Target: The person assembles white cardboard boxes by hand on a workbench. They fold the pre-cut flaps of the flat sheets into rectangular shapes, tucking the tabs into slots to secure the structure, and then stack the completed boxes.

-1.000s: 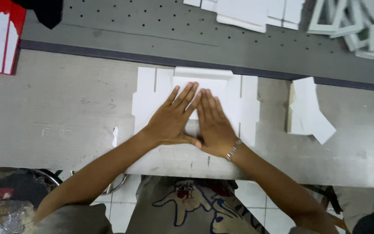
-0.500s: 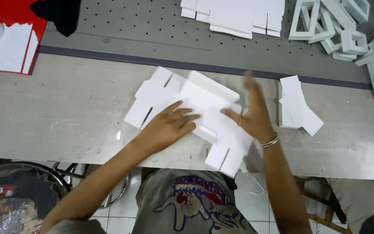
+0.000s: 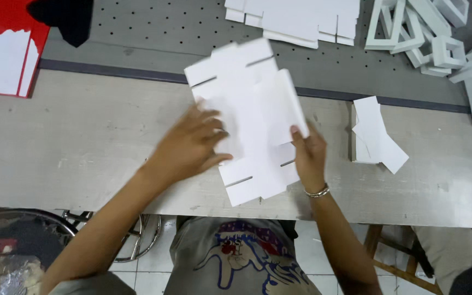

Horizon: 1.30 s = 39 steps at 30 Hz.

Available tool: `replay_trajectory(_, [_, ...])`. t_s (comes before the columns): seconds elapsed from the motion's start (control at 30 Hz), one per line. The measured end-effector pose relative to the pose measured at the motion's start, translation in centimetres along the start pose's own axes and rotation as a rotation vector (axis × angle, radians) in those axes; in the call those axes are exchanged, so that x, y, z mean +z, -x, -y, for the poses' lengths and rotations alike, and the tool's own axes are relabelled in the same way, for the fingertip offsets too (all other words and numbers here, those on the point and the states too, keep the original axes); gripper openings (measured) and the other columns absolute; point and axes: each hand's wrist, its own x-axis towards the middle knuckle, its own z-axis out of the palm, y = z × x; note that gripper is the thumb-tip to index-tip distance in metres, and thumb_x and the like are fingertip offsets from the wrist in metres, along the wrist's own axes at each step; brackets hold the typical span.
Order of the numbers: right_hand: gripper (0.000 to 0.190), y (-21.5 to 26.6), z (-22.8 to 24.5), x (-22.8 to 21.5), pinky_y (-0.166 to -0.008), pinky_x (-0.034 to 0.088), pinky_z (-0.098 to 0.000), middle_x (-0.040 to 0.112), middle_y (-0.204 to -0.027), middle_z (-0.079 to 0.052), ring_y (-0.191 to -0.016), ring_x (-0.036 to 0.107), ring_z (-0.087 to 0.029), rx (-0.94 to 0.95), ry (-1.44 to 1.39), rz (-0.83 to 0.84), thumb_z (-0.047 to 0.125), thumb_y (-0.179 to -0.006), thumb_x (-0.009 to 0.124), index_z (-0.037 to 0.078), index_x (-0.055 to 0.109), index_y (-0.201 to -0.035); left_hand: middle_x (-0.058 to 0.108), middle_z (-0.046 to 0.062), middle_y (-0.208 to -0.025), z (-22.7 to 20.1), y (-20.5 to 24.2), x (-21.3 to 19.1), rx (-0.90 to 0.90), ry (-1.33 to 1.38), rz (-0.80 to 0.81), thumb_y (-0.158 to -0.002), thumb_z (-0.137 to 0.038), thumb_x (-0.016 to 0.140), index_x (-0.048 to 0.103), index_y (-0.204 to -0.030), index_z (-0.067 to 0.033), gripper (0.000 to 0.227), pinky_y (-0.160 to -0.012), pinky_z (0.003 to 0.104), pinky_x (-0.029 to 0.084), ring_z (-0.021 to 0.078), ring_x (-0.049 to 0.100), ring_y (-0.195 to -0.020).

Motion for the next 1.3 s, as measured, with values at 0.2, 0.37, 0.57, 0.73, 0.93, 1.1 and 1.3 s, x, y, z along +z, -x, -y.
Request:
replay_trajectory(0.2, [0.06, 2.4, -0.3, -1.1, -0.115, 0.033, -0.0622, 0.038, -0.151, -0.026, -0.142, 0.038, -0.05, -0.946, 0.515, 0.147, 0.028, -0.085, 0.08, 0.007, 0.061, -0.138, 0.073, 0.012, -0.119, 0.0, 1.0, 1.8, -0.01, 0.214, 0.28, -0.098, -0.021, 0.052, 0.077, -0.101, -0.0048, 0.03, -0.125, 0.057, 0.02, 0.0325, 0.061, -0.126])
replay_trajectory(0.37, [0.093, 5.7, 3.5, -2.5, -0.12, 0.024, -0.0569, 0.036, -0.161, -0.014, -0.149, 0.032, -0.037, -0.723, 0.762, 0.813, 0.063, -0.074, 0.081, 0.024, 0.048, -0.152, 0.07, 0.015, -0.128, 0.1, 0.7, -0.2, -0.079, 0.351, 0.381, -0.088, -0.02, 0.06, 0.076, -0.104, -0.004, 0.028, -0.125, 0.061, 0.017, 0.0364, 0.056, -0.133])
replay_trajectory(0.57, [0.102, 7.9, 3.6, -1.9, -0.109, 0.03, -0.0651, 0.03, -0.157, -0.027, -0.147, 0.027, -0.05, -0.595, 0.832, 0.94, 0.075, -0.076, 0.061, 0.028, 0.03, -0.161, 0.046, 0.03, -0.148, -4.7, 1.9, -0.6, -0.065, 0.219, 0.534, -0.081, -0.068, 0.061, 0.055, -0.134, 0.0028, 0.089, -0.123, 0.066, 0.014, 0.0482, 0.039, -0.141])
replay_trajectory(0.73, [0.062, 9.8, 3.9, -1.9, -0.104, 0.037, -0.0564, 0.038, -0.153, -0.023, -0.143, 0.035, -0.046, -0.626, 0.722, 0.876, 0.046, -0.1, 0.041, 0.018, 0.044, -0.155, 0.006, 0.039, -0.163, -8.2, 4.7, 0.9, -0.057, 0.149, 0.674, -0.082, -0.065, 0.07, 0.015, -0.157, 0.0089, 0.118, -0.119, 0.069, -0.005, 0.0554, 0.004, -0.15])
replay_trajectory(0.93, [0.099, 5.9, 8.4, -2.9, -0.109, 0.041, -0.0623, 0.047, -0.151, -0.028, -0.139, 0.041, -0.051, -0.567, 0.658, 0.912, 0.065, -0.078, 0.08, 0.008, 0.046, -0.152, 0.043, 0.026, -0.155, -7.2, 4.1, -0.5, -0.018, 0.28, 0.458, -0.088, -0.032, 0.048, 0.049, -0.145, 0.0037, 0.067, -0.124, 0.063, 0.008, 0.0396, 0.039, -0.145])
replay_trajectory(1.1, [0.131, 3.3, 9.3, -5.6, -0.119, 0.028, -0.0595, 0.035, -0.159, -0.027, -0.147, 0.028, -0.052, -0.433, 0.895, 1.116, 0.051, -0.057, 0.101, 0.01, 0.031, -0.16, 0.061, 0.023, -0.141, -5.2, 3.7, -1.0, -0.092, 0.313, 0.349, -0.089, -0.026, 0.055, 0.061, -0.14, -0.0078, 0.055, -0.116, 0.056, 0.035, 0.039, 0.057, -0.132])
replay_trajectory(1.3, [0.068, 2.2, 4.8, -5.7, -0.108, 0.04, -0.0532, 0.069, -0.133, -0.008, -0.142, 0.048, -0.038, -0.372, 0.629, 0.886, -0.007, -0.074, 0.059, 0.013, 0.063, -0.139, 0.074, 0.022, -0.115, -2.7, 2.4, -0.9, -0.22, 0.686, 0.222, -0.088, -0.017, 0.066, 0.071, -0.124, -0.0068, 0.037, -0.099, 0.059, 0.052, 0.0417, 0.07, -0.107])
